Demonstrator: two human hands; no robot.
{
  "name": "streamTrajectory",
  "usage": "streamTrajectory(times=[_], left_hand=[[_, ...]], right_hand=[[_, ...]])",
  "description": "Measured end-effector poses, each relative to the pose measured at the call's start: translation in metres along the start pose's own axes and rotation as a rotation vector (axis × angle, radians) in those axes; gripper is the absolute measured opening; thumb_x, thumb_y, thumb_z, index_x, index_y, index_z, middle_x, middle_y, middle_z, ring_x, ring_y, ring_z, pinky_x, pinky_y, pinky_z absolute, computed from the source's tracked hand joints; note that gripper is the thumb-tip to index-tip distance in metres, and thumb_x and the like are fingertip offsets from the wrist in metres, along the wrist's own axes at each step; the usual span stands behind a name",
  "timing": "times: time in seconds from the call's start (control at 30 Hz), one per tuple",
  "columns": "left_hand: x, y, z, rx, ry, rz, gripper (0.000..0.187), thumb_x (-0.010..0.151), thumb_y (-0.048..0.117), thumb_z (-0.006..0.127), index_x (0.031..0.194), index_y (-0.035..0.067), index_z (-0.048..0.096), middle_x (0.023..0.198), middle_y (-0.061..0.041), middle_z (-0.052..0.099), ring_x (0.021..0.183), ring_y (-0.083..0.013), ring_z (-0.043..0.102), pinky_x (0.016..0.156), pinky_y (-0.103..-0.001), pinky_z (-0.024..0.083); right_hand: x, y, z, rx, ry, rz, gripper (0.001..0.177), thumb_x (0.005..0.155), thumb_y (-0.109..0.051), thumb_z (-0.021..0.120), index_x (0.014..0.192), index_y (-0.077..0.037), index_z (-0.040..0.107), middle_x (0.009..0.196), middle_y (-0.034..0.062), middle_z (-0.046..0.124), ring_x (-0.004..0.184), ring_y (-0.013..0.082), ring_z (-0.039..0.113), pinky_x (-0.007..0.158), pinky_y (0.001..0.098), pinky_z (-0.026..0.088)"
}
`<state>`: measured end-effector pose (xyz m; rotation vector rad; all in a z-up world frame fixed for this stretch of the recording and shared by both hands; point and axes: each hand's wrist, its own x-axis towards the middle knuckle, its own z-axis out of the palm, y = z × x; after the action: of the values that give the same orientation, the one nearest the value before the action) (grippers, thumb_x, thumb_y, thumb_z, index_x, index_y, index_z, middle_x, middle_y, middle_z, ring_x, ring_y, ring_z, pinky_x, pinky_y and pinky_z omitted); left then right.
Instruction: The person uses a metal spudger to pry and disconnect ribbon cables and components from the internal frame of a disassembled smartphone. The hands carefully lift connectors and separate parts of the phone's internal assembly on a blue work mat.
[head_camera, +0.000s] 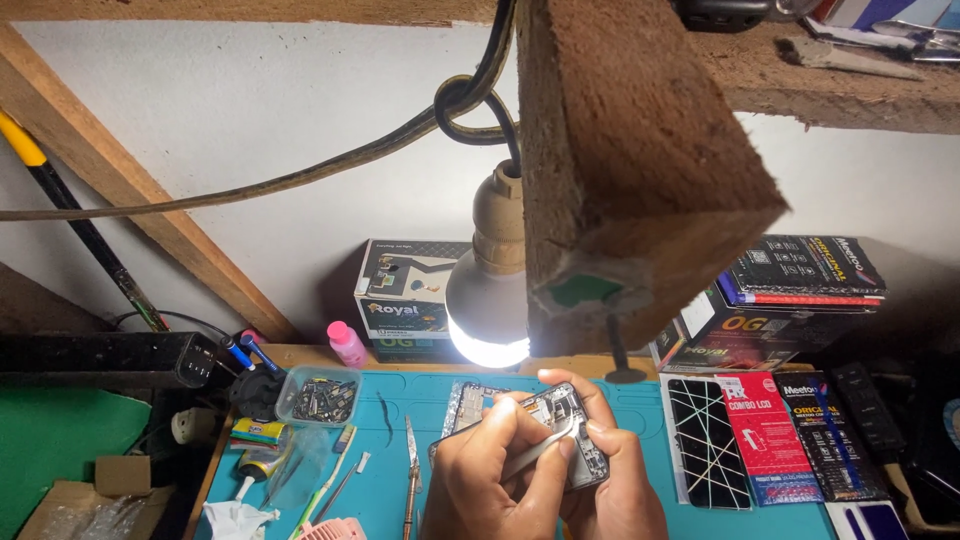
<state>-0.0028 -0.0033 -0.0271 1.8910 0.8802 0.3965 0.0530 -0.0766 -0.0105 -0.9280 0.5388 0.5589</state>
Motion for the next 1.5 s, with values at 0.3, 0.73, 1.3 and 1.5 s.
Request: streamTrajectory(times=[0.3,0.73,1.3,1.5], left_hand=[[0.018,0.003,-0.024,-0.079,-0.207,0.107,0.031,0.078,0.027,0.089,0.063,0.018,0.063,0.051,0.007,0.071,0.043,-0.0119,0.06,0.046,-0.029,0.052],[-0.002,-0.021,0.007,-0.051,0.118,0.231,0.048,0.066,0.027,0.096,0.109,0.033,0.074,0.074,0.02,0.08,0.067,-0.0092,0.069,0.053,-0.026,0.062],[-0.007,-0.017,0.008,-0.119,0.02,0.166,0.036,0.072,0.023,0.096,0.094,0.024,0.067,0.073,0.008,0.073,0.058,-0.0058,0.066,0.05,-0.021,0.057],[-0.018,-0.023,0.028,-0.16,0.369,0.376,0.062,0.068,0.02,0.097,0.123,0.028,0.071,0.094,0.008,0.078,0.079,-0.0061,0.079,0.058,-0.018,0.066]], right_hand=[[0.003,0.015,-0.002,-0.028,-0.02,-0.003,0.065,0.089,-0.027,0.035,0.144,-0.015,0.068,0.104,0.0291,0.066,0.078,0.0364,0.055,0.073,0.0416,0.042],[0.002,0.009,-0.006,-0.073,0.021,0.029,0.064,0.091,-0.027,0.035,0.143,-0.016,0.07,0.099,0.025,0.063,0.072,0.0363,0.053,0.07,0.0418,0.042],[0.0,0.009,-0.009,-0.109,0.006,-0.007,0.063,0.089,-0.025,0.034,0.14,-0.013,0.069,0.1,0.0268,0.064,0.073,0.037,0.053,0.07,0.0426,0.042],[-0.018,-0.004,0.012,-0.152,0.123,0.022,0.062,0.092,-0.022,0.031,0.139,-0.014,0.071,0.119,0.0316,0.077,0.084,0.0388,0.059,0.075,0.04,0.042]])
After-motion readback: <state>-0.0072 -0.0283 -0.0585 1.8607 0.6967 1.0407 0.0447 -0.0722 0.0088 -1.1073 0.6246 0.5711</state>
